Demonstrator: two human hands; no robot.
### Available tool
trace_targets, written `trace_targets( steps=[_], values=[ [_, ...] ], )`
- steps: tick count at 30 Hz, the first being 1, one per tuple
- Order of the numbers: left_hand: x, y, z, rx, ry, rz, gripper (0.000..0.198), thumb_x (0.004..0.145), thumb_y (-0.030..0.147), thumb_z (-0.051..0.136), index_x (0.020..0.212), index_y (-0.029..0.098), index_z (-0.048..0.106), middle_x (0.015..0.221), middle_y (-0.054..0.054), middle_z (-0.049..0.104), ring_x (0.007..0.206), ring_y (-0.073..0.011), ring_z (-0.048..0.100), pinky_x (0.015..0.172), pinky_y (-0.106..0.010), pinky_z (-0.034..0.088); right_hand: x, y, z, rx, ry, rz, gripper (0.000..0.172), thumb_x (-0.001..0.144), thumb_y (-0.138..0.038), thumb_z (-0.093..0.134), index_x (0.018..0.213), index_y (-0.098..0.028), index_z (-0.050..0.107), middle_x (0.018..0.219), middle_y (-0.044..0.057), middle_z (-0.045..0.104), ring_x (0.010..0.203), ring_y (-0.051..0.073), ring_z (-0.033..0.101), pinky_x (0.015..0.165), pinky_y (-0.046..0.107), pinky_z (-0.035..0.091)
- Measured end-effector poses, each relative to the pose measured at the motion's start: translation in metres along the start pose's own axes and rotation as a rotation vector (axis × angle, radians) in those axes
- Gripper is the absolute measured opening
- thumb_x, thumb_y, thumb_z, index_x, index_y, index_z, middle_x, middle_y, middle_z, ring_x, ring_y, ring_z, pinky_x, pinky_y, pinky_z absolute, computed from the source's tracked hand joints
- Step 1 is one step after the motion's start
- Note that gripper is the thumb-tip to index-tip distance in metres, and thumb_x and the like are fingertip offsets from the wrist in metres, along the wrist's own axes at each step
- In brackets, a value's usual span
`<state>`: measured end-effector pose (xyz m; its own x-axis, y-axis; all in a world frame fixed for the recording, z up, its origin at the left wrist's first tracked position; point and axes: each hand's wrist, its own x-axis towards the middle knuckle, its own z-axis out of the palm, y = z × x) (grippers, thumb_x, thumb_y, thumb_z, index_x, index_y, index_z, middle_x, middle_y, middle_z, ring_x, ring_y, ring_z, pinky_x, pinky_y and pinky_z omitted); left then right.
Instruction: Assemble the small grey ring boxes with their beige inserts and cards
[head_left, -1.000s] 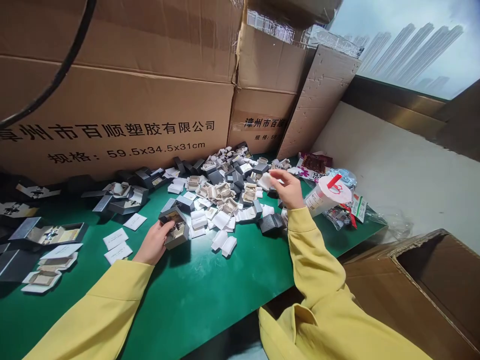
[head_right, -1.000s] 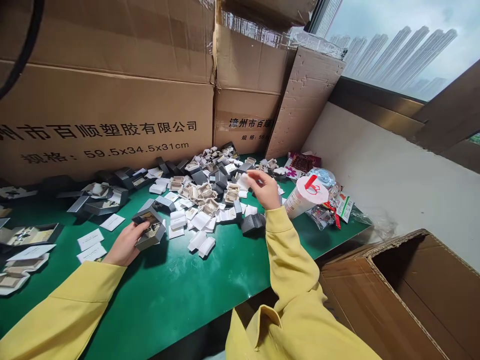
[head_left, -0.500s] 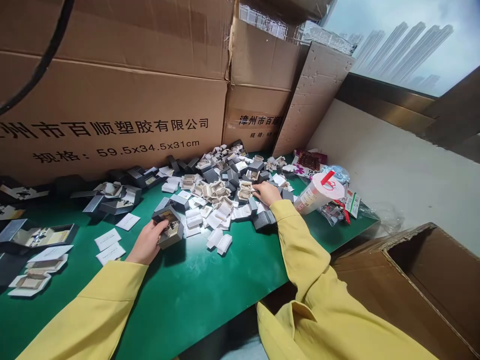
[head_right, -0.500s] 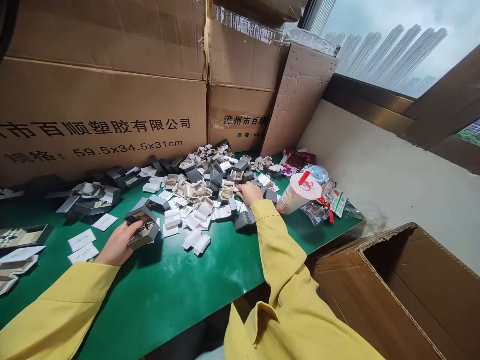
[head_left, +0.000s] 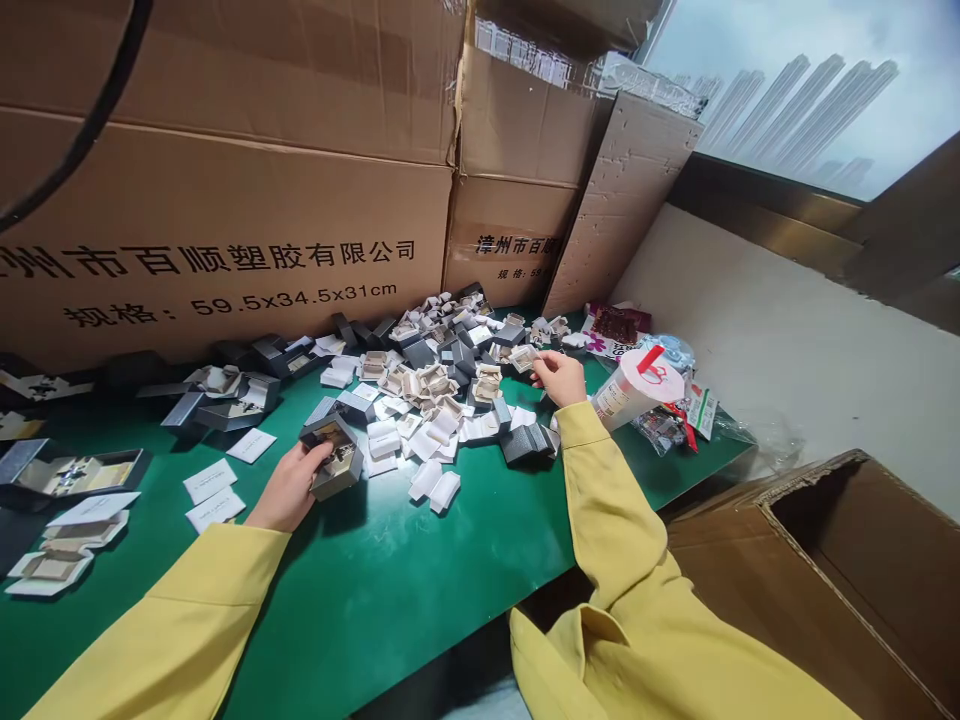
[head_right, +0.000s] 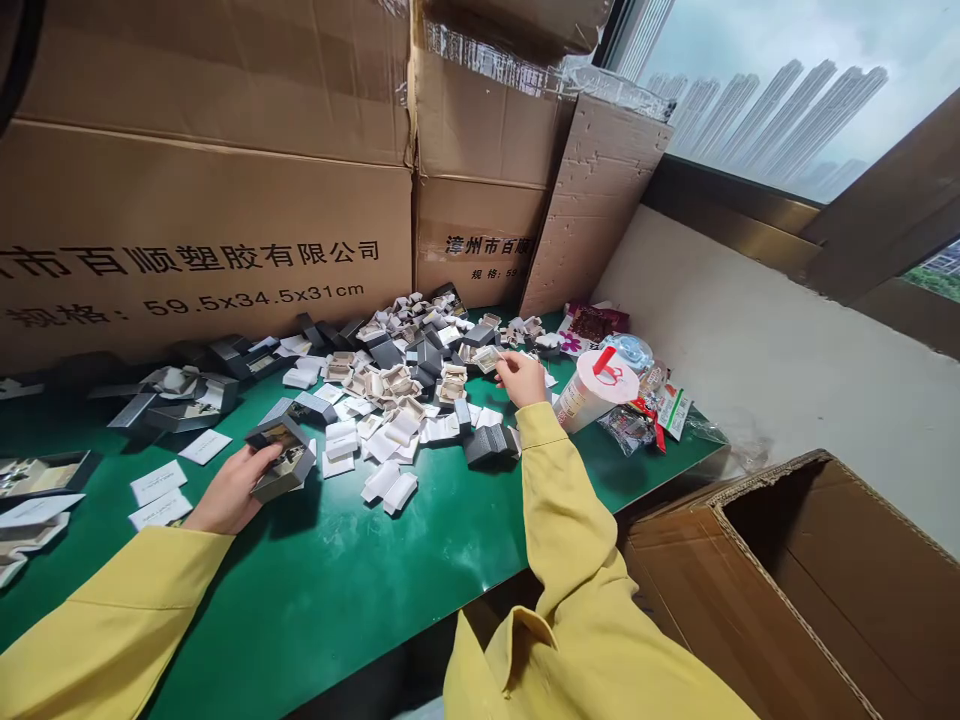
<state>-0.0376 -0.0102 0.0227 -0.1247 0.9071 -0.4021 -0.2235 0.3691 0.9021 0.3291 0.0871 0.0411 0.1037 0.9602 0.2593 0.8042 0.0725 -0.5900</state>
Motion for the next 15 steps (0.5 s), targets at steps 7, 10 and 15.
trace_targets(
  steps=[7,10,15],
  values=[
    [-0.003,0.004,0.003,-0.01,0.036,-0.029,0.037,0.063,0.027,0.063,0.097,0.017,0.056,0.07,-0.001,0.066,0.057,-0.0139,0.061,0.051,-0.022,0.05,-0.018,-0.037,0.01,0.86,-0.316,-0.102,0.047,0.065,-0.04,0.067,0.107,-0.02,0.06,0.111,0.006,0.062,0.091,0.021,0.063,0.072,0.034,0.055],
    [-0.002,0.004,0.003,-0.019,0.04,-0.022,0.039,0.062,0.027,0.064,0.098,0.016,0.056,0.069,0.0,0.065,0.057,-0.0133,0.061,0.051,-0.022,0.051,-0.015,-0.024,-0.004,0.647,-0.193,-0.082,0.036,0.073,-0.042,0.059,0.101,-0.019,0.063,0.105,0.006,0.064,0.083,0.018,0.064,0.069,0.032,0.054],
    [-0.002,0.003,0.002,-0.005,0.022,-0.019,0.04,0.061,0.029,0.065,0.097,0.015,0.056,0.071,-0.002,0.067,0.056,-0.0145,0.062,0.051,-0.024,0.052,-0.012,0.001,-0.02,-0.287,-0.426,-0.09,0.019,0.071,-0.03,0.063,0.087,-0.021,0.067,0.087,0.002,0.068,0.079,0.015,0.061,0.069,0.025,0.048]
  ],
)
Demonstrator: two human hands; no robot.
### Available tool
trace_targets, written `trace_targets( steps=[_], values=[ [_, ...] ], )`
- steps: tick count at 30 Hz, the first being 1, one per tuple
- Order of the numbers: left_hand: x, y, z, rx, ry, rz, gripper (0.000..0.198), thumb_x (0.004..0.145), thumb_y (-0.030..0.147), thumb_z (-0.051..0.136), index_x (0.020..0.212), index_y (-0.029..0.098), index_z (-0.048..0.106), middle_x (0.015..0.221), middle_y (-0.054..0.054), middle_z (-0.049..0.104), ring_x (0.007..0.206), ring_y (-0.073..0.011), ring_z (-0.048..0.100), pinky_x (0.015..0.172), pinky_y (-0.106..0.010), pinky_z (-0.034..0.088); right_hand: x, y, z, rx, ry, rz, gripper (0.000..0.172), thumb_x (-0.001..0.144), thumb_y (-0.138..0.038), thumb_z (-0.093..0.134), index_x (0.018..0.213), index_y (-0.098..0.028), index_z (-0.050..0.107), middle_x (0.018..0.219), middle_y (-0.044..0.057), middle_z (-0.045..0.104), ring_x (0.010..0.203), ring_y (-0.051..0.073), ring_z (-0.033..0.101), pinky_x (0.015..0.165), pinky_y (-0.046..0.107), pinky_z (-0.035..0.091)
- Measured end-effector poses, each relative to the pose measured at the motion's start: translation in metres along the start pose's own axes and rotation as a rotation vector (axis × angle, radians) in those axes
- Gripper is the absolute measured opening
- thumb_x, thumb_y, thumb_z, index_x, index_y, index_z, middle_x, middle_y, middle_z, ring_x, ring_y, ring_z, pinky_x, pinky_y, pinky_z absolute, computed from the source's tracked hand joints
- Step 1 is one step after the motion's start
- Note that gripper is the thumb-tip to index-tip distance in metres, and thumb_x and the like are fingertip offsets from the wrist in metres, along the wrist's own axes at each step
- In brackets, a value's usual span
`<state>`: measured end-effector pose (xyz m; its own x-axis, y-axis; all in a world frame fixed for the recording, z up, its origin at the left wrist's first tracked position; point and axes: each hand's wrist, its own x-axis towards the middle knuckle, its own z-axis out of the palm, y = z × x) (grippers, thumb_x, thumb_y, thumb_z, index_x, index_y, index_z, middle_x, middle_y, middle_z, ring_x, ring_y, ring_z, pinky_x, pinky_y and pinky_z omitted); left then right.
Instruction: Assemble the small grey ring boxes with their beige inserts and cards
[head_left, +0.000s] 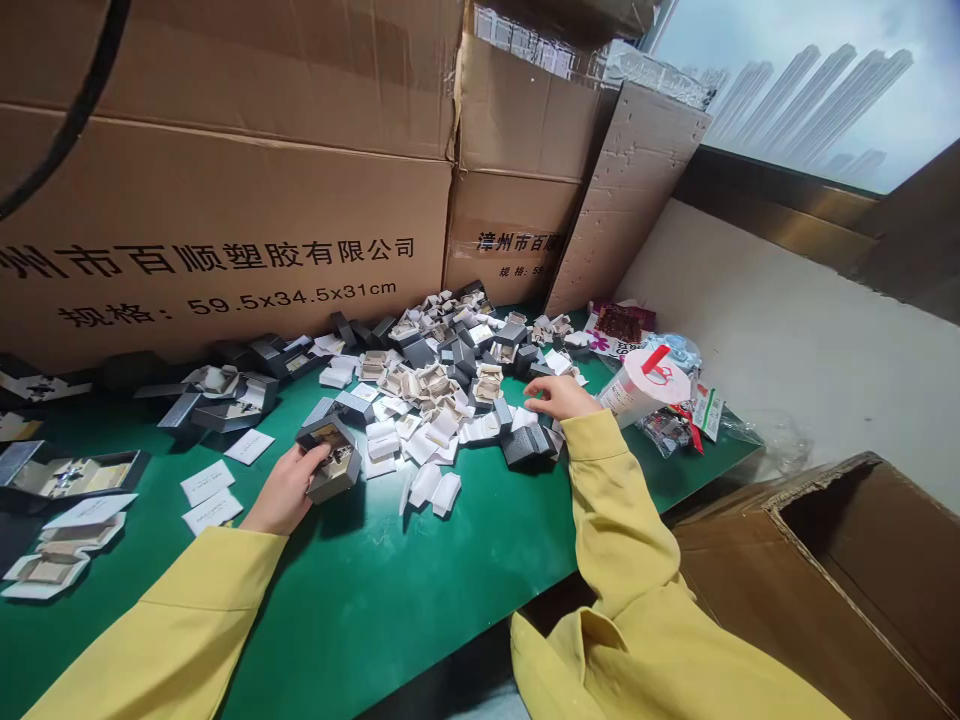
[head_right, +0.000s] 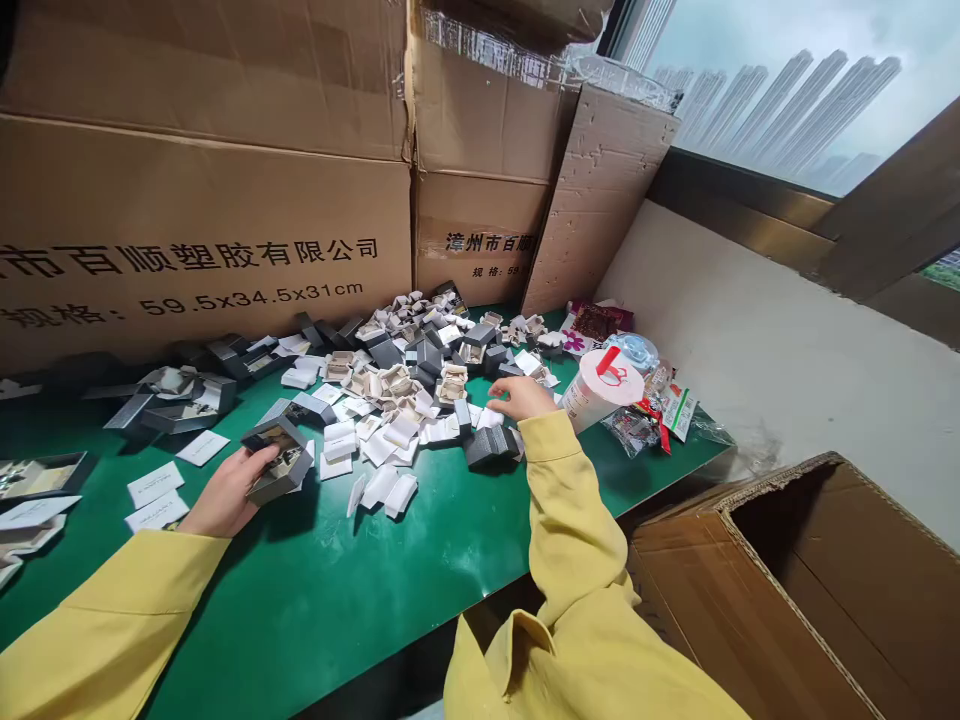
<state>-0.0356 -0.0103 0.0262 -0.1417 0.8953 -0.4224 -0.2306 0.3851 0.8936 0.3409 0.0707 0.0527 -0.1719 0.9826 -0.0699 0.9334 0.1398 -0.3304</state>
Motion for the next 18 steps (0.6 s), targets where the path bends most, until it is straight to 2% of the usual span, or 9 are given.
trace_targets(
  steps=[2,4,7,10,12,14,16,18],
  values=[
    [0.0,0.0,0.0,-0.012,0.004,-0.004,0.039,0.061,0.028,0.065,0.096,0.015,0.056,0.071,-0.002,0.067,0.055,-0.0145,0.061,0.05,-0.023,0.052,0.002,0.0,0.007,-0.106,-0.09,0.047,0.026,0.06,-0.026,0.072,0.085,-0.021,0.067,0.086,0.003,0.067,0.076,0.017,0.061,0.063,0.024,0.045],
    [0.0,0.0,0.0,-0.017,0.017,-0.016,0.035,0.062,0.027,0.065,0.094,0.015,0.057,0.069,-0.001,0.066,0.055,-0.0138,0.061,0.05,-0.022,0.051,0.005,-0.004,0.014,-0.128,-0.115,0.072,0.031,0.056,-0.021,0.074,0.085,-0.02,0.066,0.083,0.004,0.066,0.072,0.017,0.061,0.058,0.023,0.043],
    [0.002,-0.001,-0.002,0.006,0.019,-0.019,0.031,0.064,0.026,0.064,0.092,0.017,0.056,0.068,0.002,0.066,0.058,-0.0137,0.061,0.051,-0.021,0.05,0.009,-0.005,0.019,-0.122,-0.145,0.077,0.022,0.056,-0.019,0.072,0.077,-0.019,0.065,0.074,0.002,0.064,0.066,0.014,0.059,0.054,0.02,0.039],
    [0.004,-0.001,-0.003,0.036,0.008,0.002,0.033,0.064,0.028,0.064,0.094,0.017,0.056,0.071,0.001,0.067,0.063,-0.0154,0.061,0.054,-0.022,0.05,0.008,0.0,0.011,-0.077,-0.122,0.057,0.011,0.06,-0.021,0.069,0.067,-0.017,0.062,0.067,0.0,0.062,0.063,0.011,0.056,0.054,0.019,0.038],
    [0.003,-0.001,-0.002,0.042,0.015,0.006,0.034,0.063,0.028,0.065,0.094,0.017,0.056,0.072,0.0,0.067,0.064,-0.016,0.062,0.054,-0.023,0.051,0.005,0.004,0.003,-0.044,-0.072,0.046,0.008,0.066,-0.023,0.064,0.069,-0.017,0.061,0.066,-0.001,0.061,0.063,0.011,0.055,0.055,0.019,0.039],
    [0.002,0.0,-0.001,0.034,0.028,-0.002,0.034,0.063,0.026,0.064,0.095,0.016,0.056,0.072,0.0,0.067,0.063,-0.0157,0.061,0.054,-0.023,0.051,0.003,0.006,-0.004,0.025,0.036,0.045,0.01,0.072,-0.027,0.058,0.073,-0.016,0.06,0.068,0.0,0.061,0.065,0.011,0.055,0.058,0.02,0.041],
    [0.002,0.001,0.0,0.015,0.029,-0.018,0.034,0.063,0.025,0.065,0.095,0.016,0.056,0.072,0.0,0.067,0.063,-0.0151,0.061,0.053,-0.022,0.05,0.001,0.003,-0.008,0.211,0.227,0.042,0.015,0.074,-0.031,0.055,0.074,-0.016,0.058,0.069,0.0,0.06,0.065,0.011,0.055,0.061,0.022,0.044],
    [0.002,0.0,-0.001,-0.007,0.027,-0.03,0.035,0.063,0.025,0.066,0.095,0.016,0.057,0.073,0.0,0.067,0.063,-0.0146,0.061,0.052,-0.021,0.05,0.0,-0.006,-0.007,0.5,0.384,0.014,0.021,0.073,-0.037,0.056,0.077,-0.016,0.058,0.069,0.001,0.06,0.064,0.013,0.057,0.059,0.024,0.047]
  ],
)
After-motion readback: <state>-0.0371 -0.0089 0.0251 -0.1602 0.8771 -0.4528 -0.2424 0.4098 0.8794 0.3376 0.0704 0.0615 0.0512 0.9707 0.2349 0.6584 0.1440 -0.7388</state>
